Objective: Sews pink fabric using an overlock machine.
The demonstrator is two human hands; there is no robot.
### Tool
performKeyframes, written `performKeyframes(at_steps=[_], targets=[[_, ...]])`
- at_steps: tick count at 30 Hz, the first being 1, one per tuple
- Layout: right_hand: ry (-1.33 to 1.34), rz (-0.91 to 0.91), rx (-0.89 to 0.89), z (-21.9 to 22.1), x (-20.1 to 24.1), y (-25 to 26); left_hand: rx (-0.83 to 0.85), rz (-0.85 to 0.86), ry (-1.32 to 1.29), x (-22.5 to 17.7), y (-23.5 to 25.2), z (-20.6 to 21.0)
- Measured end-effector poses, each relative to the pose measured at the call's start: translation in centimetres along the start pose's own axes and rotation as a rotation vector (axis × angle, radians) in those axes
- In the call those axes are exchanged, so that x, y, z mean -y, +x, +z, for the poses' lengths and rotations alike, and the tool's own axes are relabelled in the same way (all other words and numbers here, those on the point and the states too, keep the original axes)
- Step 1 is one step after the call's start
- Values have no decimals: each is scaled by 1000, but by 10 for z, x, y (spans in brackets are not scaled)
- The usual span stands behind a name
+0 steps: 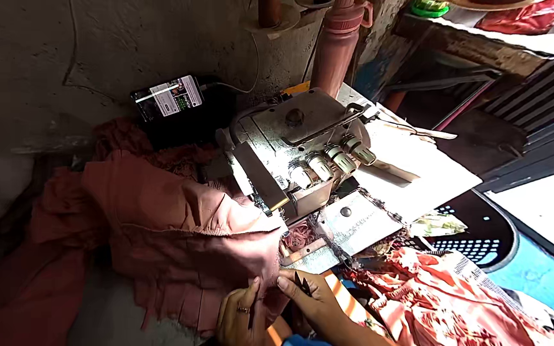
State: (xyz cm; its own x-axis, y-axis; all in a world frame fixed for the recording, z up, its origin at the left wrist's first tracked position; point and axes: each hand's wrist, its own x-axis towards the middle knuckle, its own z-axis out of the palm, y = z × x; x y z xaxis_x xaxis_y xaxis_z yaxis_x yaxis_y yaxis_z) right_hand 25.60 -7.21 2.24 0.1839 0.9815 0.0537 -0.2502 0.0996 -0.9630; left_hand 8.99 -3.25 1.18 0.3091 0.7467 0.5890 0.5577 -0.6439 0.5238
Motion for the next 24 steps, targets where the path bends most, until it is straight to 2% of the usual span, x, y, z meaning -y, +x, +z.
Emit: performKeyframes(at_steps=[5, 6, 10, 14, 18, 21, 24], targets=[[-28, -27, -88, 1, -4, 6, 63, -245, -317, -9, 28, -28], [-25, -23, -95, 0, -3, 9, 47, -235, -313, -10, 38, -31], [119, 95, -76, 1, 15, 25, 6, -23, -70, -16, 77, -45], [159, 178, -96, -1, 20, 39, 196, 122, 46, -47, 90, -64], [68, 85, -158, -5, 16, 24, 384, 191, 121, -75, 65, -48], [4, -43, -191, -9, 9, 17, 362, 193, 118, -73, 53, -25], [-25, -86, -188, -13, 7, 18, 360, 158, 118, -74, 56, -19]])
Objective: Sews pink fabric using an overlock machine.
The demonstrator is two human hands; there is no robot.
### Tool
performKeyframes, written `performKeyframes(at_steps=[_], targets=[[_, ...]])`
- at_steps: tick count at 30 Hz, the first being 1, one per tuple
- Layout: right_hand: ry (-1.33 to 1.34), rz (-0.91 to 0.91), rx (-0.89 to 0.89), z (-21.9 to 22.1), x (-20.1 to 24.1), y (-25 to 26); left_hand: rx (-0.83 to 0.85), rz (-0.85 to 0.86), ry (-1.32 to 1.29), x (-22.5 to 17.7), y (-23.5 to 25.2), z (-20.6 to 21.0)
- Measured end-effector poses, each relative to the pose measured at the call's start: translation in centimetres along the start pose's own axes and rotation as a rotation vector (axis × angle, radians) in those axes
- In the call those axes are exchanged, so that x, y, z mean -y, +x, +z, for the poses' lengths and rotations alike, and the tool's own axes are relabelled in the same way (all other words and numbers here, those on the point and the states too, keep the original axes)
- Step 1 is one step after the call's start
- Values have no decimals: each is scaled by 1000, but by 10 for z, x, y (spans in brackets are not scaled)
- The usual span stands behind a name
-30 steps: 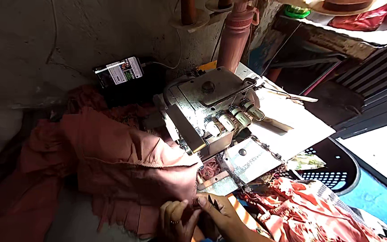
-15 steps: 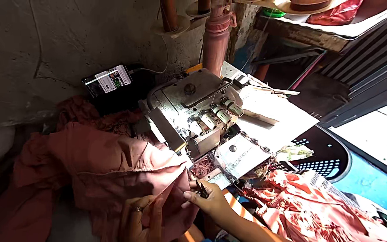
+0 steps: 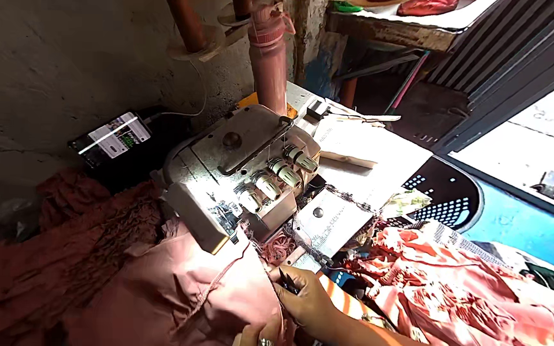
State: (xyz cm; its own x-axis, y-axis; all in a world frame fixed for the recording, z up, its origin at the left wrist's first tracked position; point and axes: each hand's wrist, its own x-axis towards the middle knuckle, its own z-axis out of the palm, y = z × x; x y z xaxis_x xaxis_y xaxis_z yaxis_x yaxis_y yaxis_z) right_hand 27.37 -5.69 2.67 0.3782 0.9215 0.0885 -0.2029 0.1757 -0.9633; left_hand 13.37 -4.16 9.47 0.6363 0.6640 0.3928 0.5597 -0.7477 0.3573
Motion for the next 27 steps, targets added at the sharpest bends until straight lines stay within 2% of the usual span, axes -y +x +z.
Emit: performKeyframes(at_steps=[6, 8, 11, 16, 18, 21, 22, 25, 27], targets=[[-96, -40, -1, -4, 1, 18, -51, -46, 113, 9, 34, 12], [-140, -80, -4, -4, -2, 21, -117, -16, 104, 23, 46, 19], [-165, -141, -23, 2, -9, 25, -156, 36, -40, 56, 63, 21], [-229, -285, -140, 24, -33, 32, 0, 27, -456, 120, 92, 0], [-295, -369, -183, 28, -41, 32, 52, -43, -414, 129, 97, -22], [-369, -428, -205, 26, -46, 32, 144, -211, -153, 123, 89, -57], [-378, -434, -208, 26, -47, 31, 149, -250, -137, 117, 84, -64], [-294, -398, -161, 22, -43, 24, 1, -224, -245, 85, 68, -66], [-214, -362, -90, 16, -33, 14, -88, -152, -172, 52, 51, -51]])
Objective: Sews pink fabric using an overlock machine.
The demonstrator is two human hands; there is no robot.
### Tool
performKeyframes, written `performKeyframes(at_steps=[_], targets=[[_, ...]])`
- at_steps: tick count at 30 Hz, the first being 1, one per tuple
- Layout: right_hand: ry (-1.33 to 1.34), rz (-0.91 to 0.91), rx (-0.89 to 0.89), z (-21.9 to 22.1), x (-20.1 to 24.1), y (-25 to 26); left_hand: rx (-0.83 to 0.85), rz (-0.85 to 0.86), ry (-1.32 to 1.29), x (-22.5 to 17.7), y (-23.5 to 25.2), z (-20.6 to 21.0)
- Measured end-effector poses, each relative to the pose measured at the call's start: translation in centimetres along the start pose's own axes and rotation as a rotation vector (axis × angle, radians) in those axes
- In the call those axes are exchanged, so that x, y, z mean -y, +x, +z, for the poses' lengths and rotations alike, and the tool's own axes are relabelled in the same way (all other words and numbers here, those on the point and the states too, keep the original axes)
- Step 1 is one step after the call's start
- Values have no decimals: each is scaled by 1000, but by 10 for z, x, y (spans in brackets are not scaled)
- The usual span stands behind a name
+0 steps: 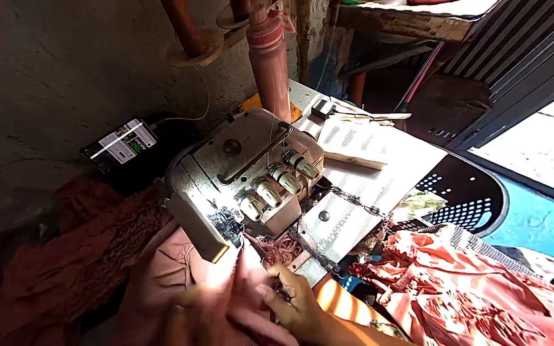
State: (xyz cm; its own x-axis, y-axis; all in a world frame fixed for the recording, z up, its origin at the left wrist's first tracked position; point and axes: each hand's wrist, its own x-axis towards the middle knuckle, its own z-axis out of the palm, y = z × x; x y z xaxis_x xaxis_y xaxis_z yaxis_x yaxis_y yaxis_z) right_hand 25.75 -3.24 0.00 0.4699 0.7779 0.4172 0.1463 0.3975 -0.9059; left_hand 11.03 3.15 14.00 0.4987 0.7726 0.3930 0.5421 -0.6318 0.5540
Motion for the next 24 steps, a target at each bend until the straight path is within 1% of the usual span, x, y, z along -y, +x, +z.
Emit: performKeyframes(at_steps=[3, 5, 7, 12, 14, 16, 18, 20, 22, 23, 24], targets=[[84, 50, 51, -14, 12, -7, 0, 134, 152, -32, -28, 41], [120, 97, 67, -21, 19, -9, -10, 162, 183, -32, -36, 61], [124, 140, 58, -25, 23, -7, -16, 158, 210, -29, -37, 68], [100, 167, 62, -21, 21, 8, -69, 123, 309, -22, -27, 76], [103, 203, 54, -19, 20, 15, -107, 168, 306, -6, -17, 76], [138, 261, 57, -18, 23, 20, -116, 225, 169, 20, 0, 69], [190, 323, 62, -18, 27, 21, -78, 197, -79, 36, 26, 56], [221, 371, 78, -19, 31, 20, -117, 241, -140, 47, 42, 48], [244, 402, 94, -22, 33, 19, -87, 339, -40, 52, 32, 43], [255, 410, 93, -23, 35, 18, -60, 386, 38, 46, 21, 43], [268, 412, 91, -24, 35, 17, -68, 433, 121, 38, 10, 45]])
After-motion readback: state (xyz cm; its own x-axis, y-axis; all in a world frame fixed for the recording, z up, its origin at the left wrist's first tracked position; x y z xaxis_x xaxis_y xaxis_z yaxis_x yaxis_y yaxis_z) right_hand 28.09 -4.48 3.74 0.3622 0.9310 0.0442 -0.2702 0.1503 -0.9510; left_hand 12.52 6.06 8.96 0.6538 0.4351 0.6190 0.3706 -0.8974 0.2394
